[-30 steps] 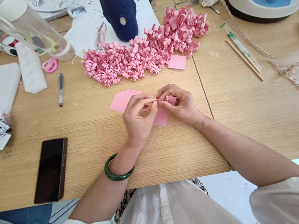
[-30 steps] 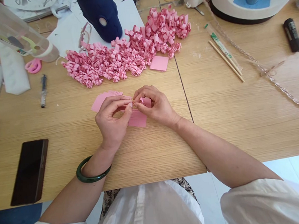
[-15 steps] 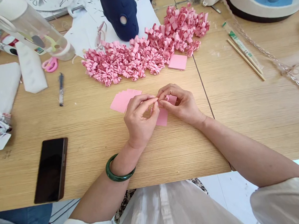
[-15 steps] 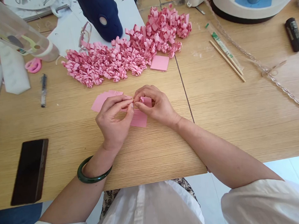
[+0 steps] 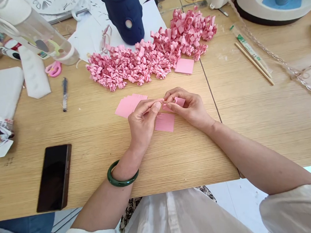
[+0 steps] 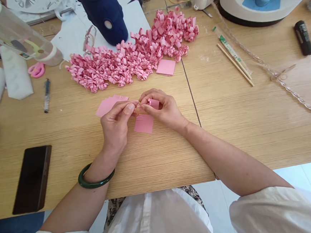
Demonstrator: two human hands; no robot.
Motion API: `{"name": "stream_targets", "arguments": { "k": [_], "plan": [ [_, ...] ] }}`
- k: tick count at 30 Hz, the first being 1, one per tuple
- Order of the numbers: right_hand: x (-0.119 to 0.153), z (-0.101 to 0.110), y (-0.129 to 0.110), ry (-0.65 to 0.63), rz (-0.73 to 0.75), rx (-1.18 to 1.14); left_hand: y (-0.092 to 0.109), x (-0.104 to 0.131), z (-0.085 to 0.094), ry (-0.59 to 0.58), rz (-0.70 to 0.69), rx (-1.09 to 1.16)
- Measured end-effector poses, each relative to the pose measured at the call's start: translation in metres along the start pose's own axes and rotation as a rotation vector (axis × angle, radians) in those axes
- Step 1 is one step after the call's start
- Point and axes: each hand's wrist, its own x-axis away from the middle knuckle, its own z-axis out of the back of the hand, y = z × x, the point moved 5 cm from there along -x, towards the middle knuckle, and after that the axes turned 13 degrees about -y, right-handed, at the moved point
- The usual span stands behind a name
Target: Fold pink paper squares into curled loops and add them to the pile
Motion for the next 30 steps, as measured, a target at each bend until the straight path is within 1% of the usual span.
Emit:
{"name": "stream_targets", "arguments": {
  "k": [2, 4, 11, 18, 21, 30],
  "plan": [
    [0.000, 0.000, 0.000, -0.004, -0.002, -0.015, -0.002, -0.001, -0.002, -0.034, 0.017, 0.088],
    [0.000, 0.000, 0.000, -0.005, -0.007, -0.023, -0.003, -0.001, -0.002, -0.041, 0.014, 0.112],
    [0.001, 0.001, 0.001, -0.018, -0.019, -0.034, -0.005, 0.000, 0.000, -0.027, 0.001, 0.054],
    [0.001, 0.000, 0.002, -0.030, -0.014, -0.030, 0.012, 0.001, 0.002, 0.019, -0.085, -0.126],
    [0.001, -0.001, 0.002, -0.036, 0.000, -0.022, 0.015, 0.002, 0.003, 0.032, -0.104, -0.178],
    [-0.001, -0.003, 0.004, -0.052, 0.013, 0.015, 0.009, 0.002, 0.004, 0.047, -0.088, -0.146]
  ]
}}
